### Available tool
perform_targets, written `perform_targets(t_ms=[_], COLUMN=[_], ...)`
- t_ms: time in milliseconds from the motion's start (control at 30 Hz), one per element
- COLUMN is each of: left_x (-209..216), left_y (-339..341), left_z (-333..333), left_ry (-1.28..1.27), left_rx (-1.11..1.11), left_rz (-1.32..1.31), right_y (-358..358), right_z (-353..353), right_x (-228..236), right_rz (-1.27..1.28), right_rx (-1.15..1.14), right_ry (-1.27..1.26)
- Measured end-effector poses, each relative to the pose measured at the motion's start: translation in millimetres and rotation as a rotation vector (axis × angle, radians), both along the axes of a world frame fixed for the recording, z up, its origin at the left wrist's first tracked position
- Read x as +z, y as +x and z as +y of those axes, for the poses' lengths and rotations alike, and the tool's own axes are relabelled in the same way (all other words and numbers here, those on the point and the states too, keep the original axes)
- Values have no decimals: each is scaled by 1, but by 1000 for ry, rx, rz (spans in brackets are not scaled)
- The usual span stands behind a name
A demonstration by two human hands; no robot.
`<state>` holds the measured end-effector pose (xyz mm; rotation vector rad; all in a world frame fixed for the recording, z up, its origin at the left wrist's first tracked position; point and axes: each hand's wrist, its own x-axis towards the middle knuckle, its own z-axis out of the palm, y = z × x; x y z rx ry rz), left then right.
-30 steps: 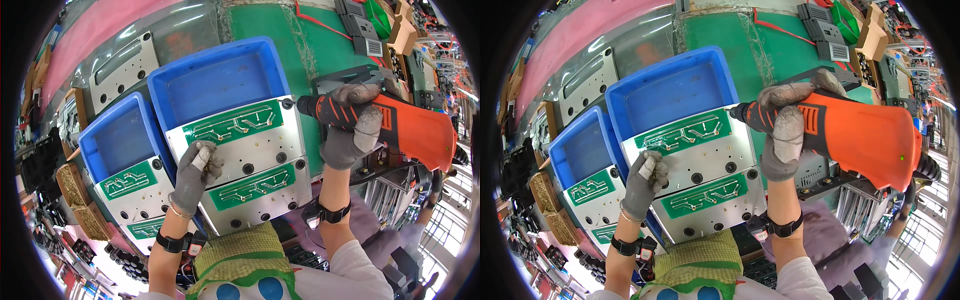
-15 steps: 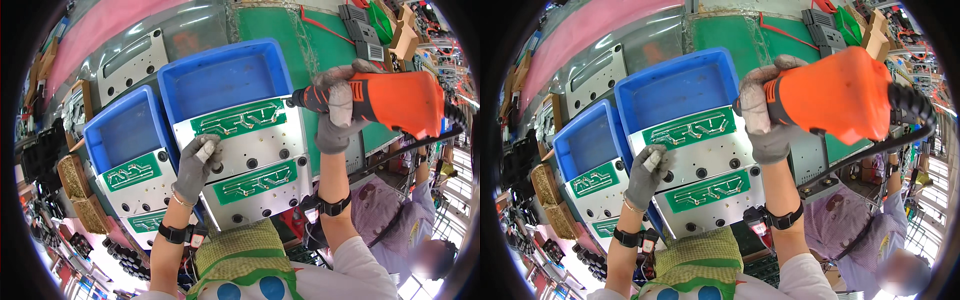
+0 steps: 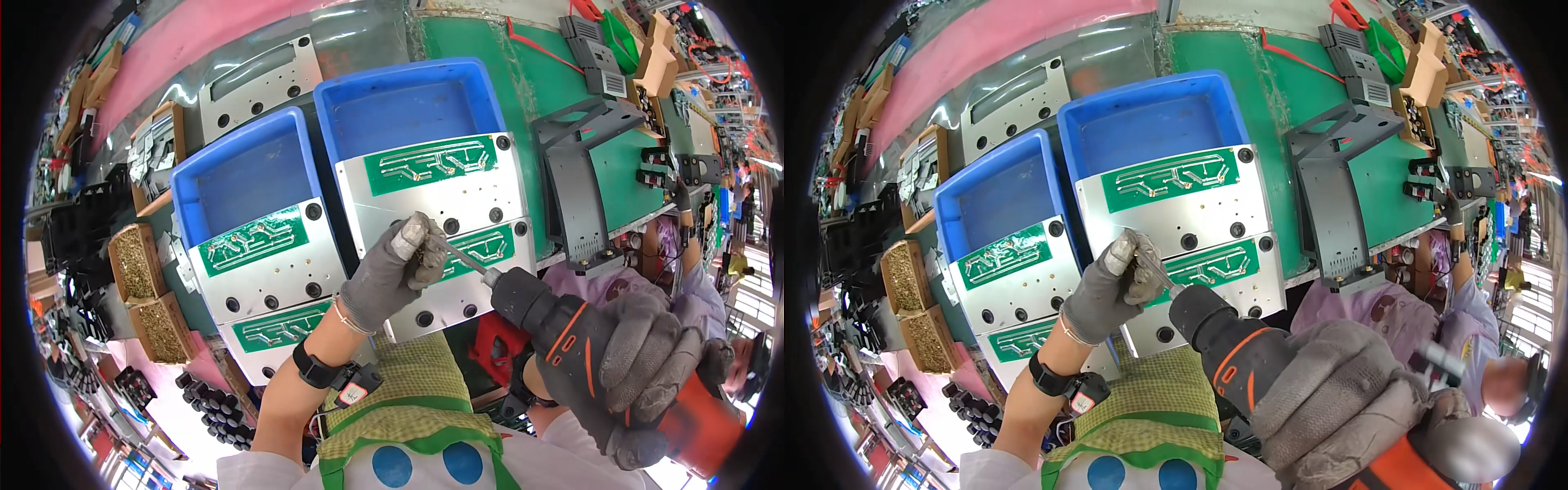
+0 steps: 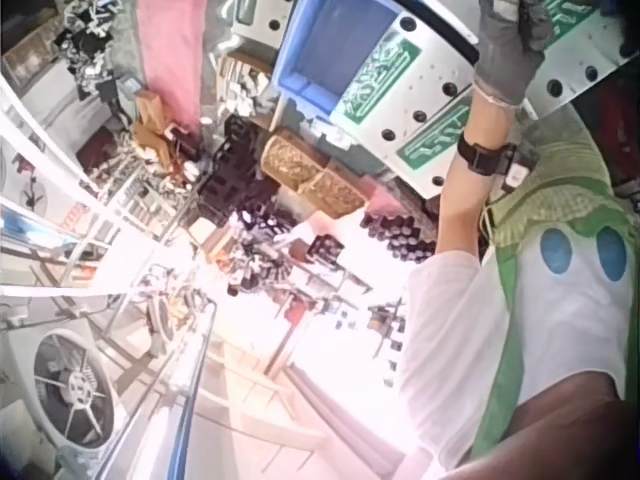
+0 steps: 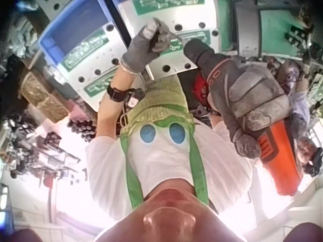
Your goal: Assemble electronic components by placing PCB onto a metal base and securing with screws using an electric screwdriver.
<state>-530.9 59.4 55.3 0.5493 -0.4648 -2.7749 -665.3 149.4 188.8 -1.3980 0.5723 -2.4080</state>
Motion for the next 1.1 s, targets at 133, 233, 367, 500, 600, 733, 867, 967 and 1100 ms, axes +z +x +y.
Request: perform_targets(t_ms=[133, 233, 367, 500, 600, 733, 867, 967, 1100], left_x=[10, 14, 14, -4, -6, -21, -20, -28, -29], left_y=[8, 10, 25, 33, 41, 73, 88, 103, 104], left_z=[6, 6, 2, -5, -14, -12, -7, -6, -6], left_ry=[21, 2, -266, -258, 166, 159, 176, 83, 91], left_rx=[-4, -34, -52, 11, 92, 117, 188, 186, 281], left_rz=[26, 18, -268, -146, -275, -210, -222, -280, -324], right_y=[12, 8, 1, 1, 8, 19, -2, -6, 6], right_z=[10, 9, -2, -17, -60, -118, -136, -141, -148], right_x=[18, 31, 20, -23, -54, -88, -117, -125, -129], right_rz=[117, 258, 484, -119, -277, -26, -103, -75, -214], right_rx=[74, 185, 363, 623, 431, -251, 97, 139, 38], right_ry=[19, 45, 63, 243, 336, 466, 370, 365, 429])
